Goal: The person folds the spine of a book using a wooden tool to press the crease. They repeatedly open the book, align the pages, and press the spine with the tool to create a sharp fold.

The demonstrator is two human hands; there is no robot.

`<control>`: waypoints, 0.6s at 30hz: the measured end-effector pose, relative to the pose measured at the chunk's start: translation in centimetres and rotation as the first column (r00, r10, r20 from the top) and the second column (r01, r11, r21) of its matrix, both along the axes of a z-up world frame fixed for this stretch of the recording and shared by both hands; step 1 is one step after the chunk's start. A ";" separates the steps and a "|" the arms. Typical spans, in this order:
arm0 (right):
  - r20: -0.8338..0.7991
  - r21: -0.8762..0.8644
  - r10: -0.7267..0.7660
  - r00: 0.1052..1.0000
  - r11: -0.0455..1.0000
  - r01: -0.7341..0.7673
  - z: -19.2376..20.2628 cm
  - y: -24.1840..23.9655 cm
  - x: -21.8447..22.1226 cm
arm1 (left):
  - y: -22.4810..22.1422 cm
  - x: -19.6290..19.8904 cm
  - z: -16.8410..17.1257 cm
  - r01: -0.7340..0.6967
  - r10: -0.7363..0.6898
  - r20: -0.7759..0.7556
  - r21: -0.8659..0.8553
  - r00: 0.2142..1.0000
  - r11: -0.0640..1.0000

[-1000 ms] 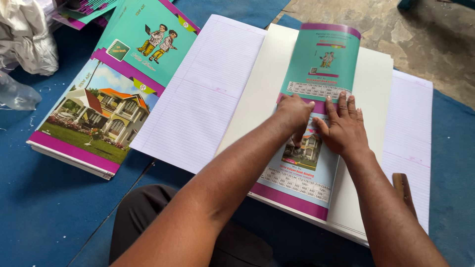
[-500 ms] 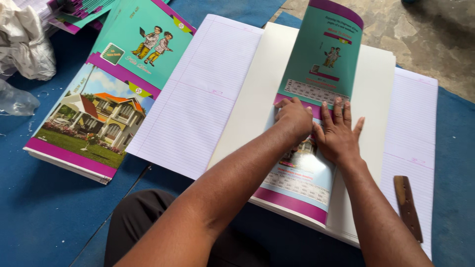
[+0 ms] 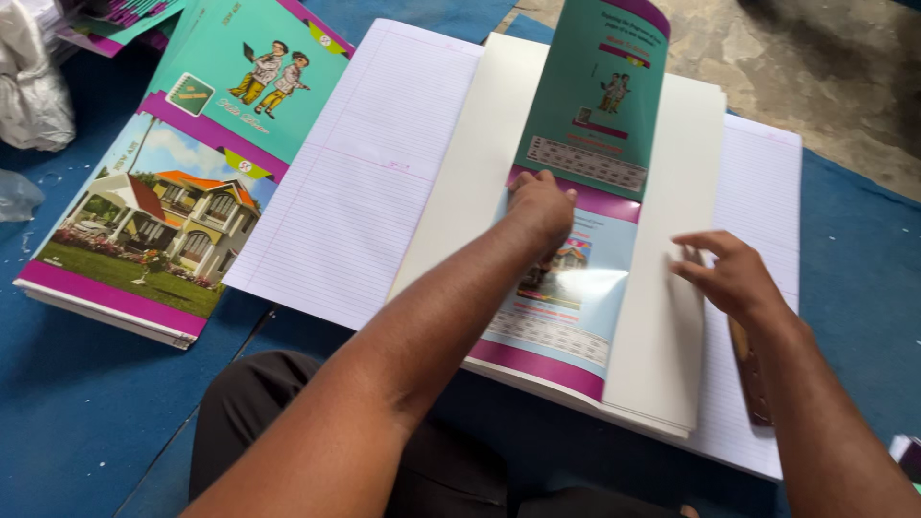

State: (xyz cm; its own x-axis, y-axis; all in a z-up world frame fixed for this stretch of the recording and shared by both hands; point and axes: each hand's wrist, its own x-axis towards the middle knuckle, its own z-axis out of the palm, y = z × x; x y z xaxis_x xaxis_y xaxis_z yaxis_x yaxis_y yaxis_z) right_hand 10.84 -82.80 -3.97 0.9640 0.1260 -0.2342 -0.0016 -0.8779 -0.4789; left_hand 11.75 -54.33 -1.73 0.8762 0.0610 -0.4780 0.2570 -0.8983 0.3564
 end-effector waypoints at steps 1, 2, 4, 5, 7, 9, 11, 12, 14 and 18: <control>0.003 -0.062 -0.030 1.000 0.998 0.030 0.3 -1.2 -0.6 | -0.1 -0.2 0.4 0.128 -0.126 -0.033 0.095 0.992 0.987; 0.007 -0.124 -0.061 0.998 0.990 0.061 0.3 -2.4 -1.1 | 0.2 -0.5 0.8 0.255 -0.245 -0.077 0.186 0.967 0.949; -0.038 -0.222 -0.168 0.985 0.962 0.156 -0.2 -4.7 -1.6 | 0.3 -1.0 1.8 0.368 -0.346 -0.126 0.275 0.930 0.888; -0.087 -0.265 -0.247 0.965 0.940 0.217 -0.7 -5.9 -1.9 | 0.3 -1.3 2.1 0.359 -0.338 -0.123 0.278 0.933 0.891; -0.157 -0.334 -0.328 0.931 0.905 0.263 -1.9 -8.7 -2.5 | 0.2 -1.7 2.4 0.348 -0.330 -0.112 0.286 0.937 0.893; -0.204 -0.379 -0.334 0.920 0.893 0.240 -3.3 -11.1 -3.4 | 0.2 -1.8 2.2 0.343 -0.329 -0.098 0.296 0.939 0.892; -0.241 -0.339 -0.370 0.897 0.898 0.280 -5.0 -12.3 -4.4 | 0.0 -1.5 1.8 0.315 -0.302 -0.092 0.280 0.949 0.907; -0.260 -0.319 -0.387 0.884 0.899 0.300 -5.5 -12.6 -4.7 | 0.0 -1.4 1.5 0.301 -0.288 -0.090 0.272 0.954 0.914; -0.224 -0.304 -0.385 0.895 0.900 0.311 -5.4 -12.9 -5.7 | -0.1 -1.1 1.0 0.290 -0.286 -0.058 0.281 0.957 0.915; -0.190 -0.220 -0.378 0.906 0.916 0.336 -3.7 -10.1 -7.0 | 0.3 -1.1 0.2 0.288 -0.296 -0.012 0.271 0.955 0.919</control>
